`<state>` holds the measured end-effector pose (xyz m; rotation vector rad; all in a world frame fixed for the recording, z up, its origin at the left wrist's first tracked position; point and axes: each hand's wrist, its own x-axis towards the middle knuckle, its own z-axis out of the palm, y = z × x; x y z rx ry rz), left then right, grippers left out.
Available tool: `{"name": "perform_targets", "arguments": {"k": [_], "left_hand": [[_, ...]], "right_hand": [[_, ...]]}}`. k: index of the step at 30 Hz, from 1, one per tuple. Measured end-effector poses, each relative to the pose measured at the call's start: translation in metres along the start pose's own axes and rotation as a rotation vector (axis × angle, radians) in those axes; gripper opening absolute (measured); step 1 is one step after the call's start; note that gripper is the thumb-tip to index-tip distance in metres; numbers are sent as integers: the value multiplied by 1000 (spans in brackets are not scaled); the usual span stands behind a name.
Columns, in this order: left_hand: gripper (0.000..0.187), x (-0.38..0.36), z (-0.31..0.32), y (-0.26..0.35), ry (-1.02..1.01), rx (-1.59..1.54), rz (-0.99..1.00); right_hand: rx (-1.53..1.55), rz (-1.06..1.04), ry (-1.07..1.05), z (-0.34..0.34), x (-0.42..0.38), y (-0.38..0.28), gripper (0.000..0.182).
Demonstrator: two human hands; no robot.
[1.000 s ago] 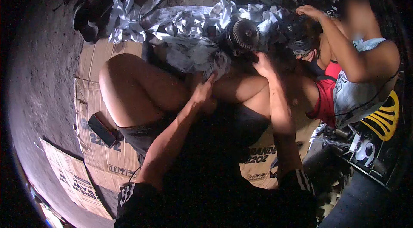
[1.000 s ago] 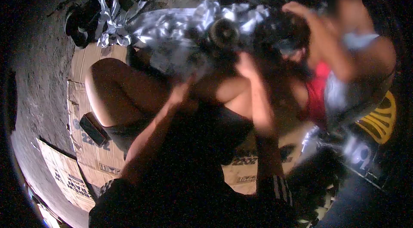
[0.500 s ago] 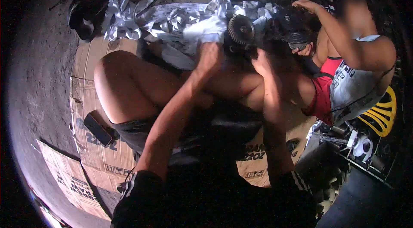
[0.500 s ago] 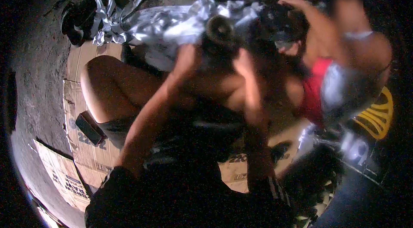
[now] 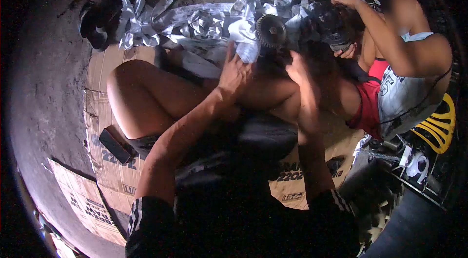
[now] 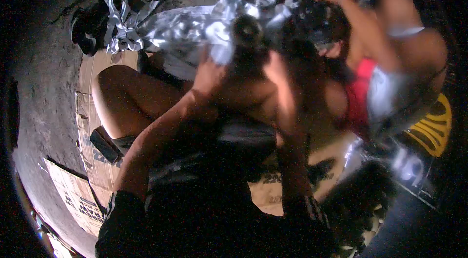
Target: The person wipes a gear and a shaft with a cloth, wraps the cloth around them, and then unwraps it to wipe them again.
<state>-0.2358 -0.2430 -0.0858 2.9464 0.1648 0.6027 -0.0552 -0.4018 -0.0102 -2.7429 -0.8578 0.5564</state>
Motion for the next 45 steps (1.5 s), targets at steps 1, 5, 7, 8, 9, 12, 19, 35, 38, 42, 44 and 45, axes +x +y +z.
{"name": "perform_targets", "arguments": {"k": [1, 5, 7, 8, 9, 12, 19, 35, 38, 42, 44, 45], "left_hand": [[50, -3, -2, 5, -2, 6, -1], [44, 2, -21, 25, -423, -299, -125], [44, -5, -1, 32, -18, -90, -49], [46, -4, -3, 35, -202, -177, -78], [46, -6, -7, 36, -204, -179, -73], [48, -5, -23, 36, -56, -760, -136], [43, -74, 40, 62, -13, -1395, -262], [52, 35, -11, -21, 227, -903, -497], [47, 31, -15, -10, 247, -862, -516], [39, 32, -19, -7, 238, -782, -471], [36, 35, -26, -2, 259, -730, -431], [32, 36, -29, 2, 273, -678, -384]], "right_hand": [[92, -110, 135, 13, 0, 13, 33], [334, -246, 152, -11, -37, -37, 20], [407, -385, 298, -16, -56, -77, 15], [435, -380, 304, -13, -61, -93, 15], [462, -373, 315, -12, -65, -107, 15], [305, -531, 371, 8, -44, -122, 25], [-89, -532, 285, 36, -29, -105, 46], [-308, -442, 344, 53, -46, -74, 63], [-176, -445, 336, 47, -56, -74, 58], [211, -516, 516, 27, -65, -94, 40], [495, -257, 495, 26, -75, -103, 30], [647, -154, 483, 27, -77, -104, 29]]}}
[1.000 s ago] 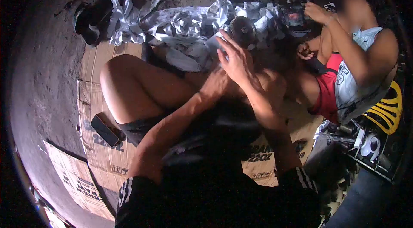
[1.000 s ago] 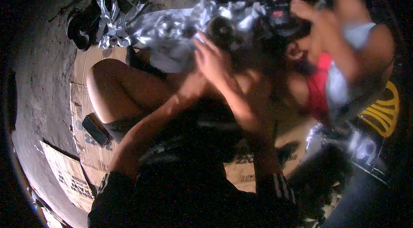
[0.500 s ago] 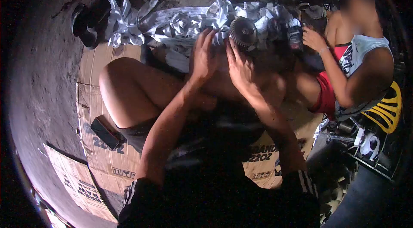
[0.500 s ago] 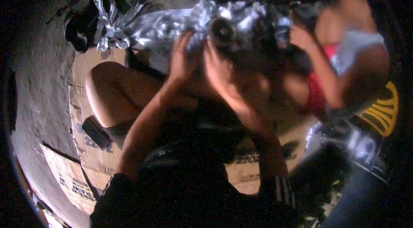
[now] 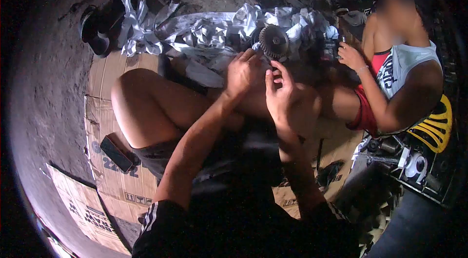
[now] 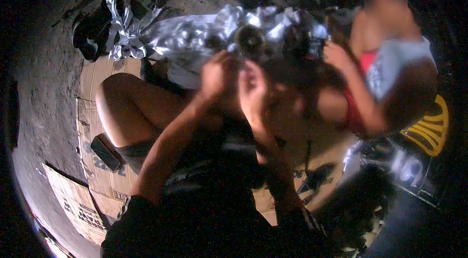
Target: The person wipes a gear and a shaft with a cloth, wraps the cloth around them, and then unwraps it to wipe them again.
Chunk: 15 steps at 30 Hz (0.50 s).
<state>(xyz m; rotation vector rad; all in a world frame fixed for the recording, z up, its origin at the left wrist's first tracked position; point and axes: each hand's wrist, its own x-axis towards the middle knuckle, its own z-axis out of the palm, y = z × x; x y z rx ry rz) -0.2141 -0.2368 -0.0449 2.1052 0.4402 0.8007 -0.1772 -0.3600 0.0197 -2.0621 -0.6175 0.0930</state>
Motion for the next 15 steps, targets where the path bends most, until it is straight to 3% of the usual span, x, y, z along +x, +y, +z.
{"name": "perform_targets", "arguments": {"k": [2, 4, 6, 8, 12, 15], "left_hand": [[26, 1, 0, 6, 1, 40, 5], [23, -3, 1, 12, -1, 84, 8], [19, -6, 3, 22, -19, 117, -16], [17, -4, 2, 29, 23, 182, 19], [15, -10, 4, 37, -79, 195, -9], [17, -14, 6, 46, -161, 96, -128]], "right_hand": [[11, 58, -8, -1, 3, 10, 30], [-258, 83, -33, -4, 5, 21, 32], [-161, 41, -8, -2, 8, 41, 33], [-273, 77, -12, -4, 10, 45, 31], [-209, 88, 2, -2, 15, 78, 29], [-136, 257, 24, -6, 17, 79, 44]]}}
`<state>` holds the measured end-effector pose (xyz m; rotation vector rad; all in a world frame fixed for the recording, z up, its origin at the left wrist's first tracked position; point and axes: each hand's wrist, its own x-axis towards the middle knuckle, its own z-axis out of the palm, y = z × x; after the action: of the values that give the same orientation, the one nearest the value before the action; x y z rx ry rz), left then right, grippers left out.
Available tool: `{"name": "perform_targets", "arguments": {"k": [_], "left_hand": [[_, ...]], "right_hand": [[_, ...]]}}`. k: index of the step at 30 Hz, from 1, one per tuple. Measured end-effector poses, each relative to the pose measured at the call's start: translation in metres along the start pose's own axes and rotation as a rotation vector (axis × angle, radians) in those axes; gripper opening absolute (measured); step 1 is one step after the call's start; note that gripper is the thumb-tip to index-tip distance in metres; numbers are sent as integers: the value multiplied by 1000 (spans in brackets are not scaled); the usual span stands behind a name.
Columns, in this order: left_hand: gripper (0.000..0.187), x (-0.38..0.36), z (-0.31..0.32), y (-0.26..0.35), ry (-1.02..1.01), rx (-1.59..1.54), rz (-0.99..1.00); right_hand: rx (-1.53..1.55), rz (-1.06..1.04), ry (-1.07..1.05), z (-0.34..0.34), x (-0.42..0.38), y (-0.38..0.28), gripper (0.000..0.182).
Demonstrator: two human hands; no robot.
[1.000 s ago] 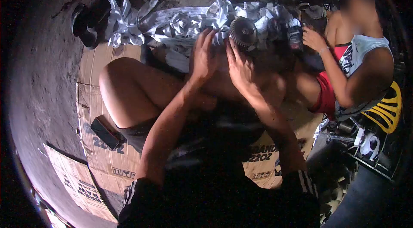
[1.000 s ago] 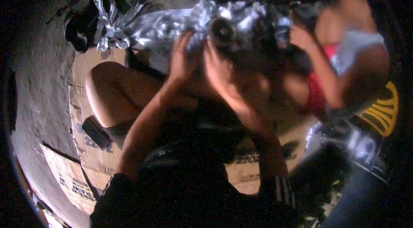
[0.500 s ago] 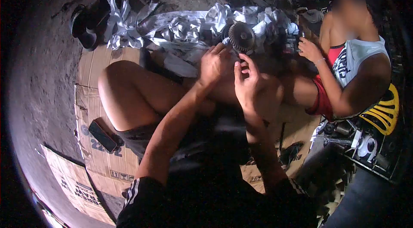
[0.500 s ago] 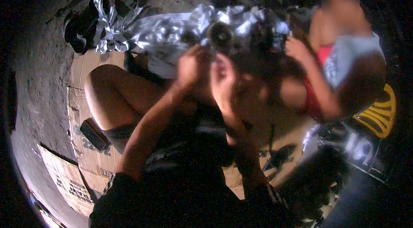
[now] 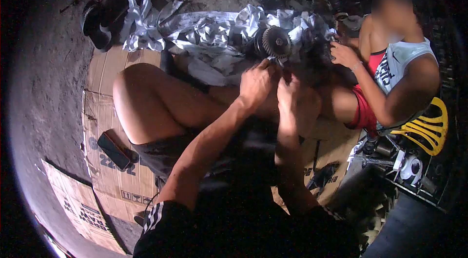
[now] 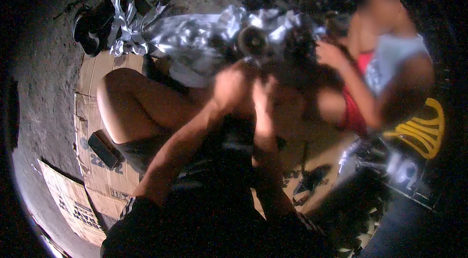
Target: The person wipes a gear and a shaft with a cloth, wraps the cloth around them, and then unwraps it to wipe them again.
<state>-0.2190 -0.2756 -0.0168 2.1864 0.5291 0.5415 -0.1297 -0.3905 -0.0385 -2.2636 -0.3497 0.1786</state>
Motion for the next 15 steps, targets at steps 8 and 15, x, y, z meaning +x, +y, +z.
{"name": "perform_targets", "arguments": {"k": [8, 15], "left_hand": [[32, -11, 4, 26, -11, -431, -90], [29, 8, 6, 71, -70, -692, -182]], "right_hand": [[859, 340, -29, -53, -17, -17, 31], [854, 236, 134, -86, -2, -16, 34]]}}
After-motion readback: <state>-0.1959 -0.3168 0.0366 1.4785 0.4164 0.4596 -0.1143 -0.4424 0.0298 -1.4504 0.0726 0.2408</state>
